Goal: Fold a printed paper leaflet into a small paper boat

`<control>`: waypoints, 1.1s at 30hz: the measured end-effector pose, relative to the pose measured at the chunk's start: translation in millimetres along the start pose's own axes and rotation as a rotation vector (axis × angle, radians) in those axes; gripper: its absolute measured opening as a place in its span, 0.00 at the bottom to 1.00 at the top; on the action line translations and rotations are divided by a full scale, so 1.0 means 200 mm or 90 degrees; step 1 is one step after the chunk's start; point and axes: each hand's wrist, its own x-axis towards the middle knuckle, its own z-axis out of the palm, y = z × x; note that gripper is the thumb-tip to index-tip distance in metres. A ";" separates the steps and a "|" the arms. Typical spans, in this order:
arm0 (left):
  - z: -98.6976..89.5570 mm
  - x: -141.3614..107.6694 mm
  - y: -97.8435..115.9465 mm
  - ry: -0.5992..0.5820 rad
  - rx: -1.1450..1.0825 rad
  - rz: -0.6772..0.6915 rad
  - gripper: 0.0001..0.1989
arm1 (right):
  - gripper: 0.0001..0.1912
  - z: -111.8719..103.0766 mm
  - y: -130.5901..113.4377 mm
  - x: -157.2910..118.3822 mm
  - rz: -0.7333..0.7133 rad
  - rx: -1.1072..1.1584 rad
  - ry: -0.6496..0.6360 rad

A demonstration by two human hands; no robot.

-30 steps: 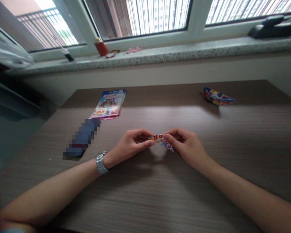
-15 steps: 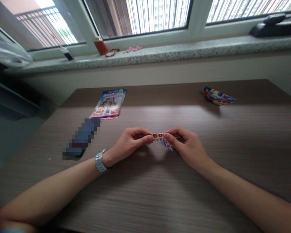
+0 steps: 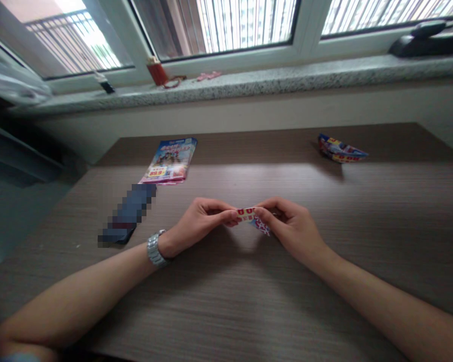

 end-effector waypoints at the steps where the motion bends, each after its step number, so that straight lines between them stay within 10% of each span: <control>1: 0.00 0.00 0.00 -0.002 -0.007 -0.003 0.15 | 0.16 0.00 0.00 0.00 0.001 0.001 0.003; 33: 0.03 -0.01 0.03 0.053 0.267 0.115 0.13 | 0.16 0.01 0.01 0.00 0.009 -0.003 -0.020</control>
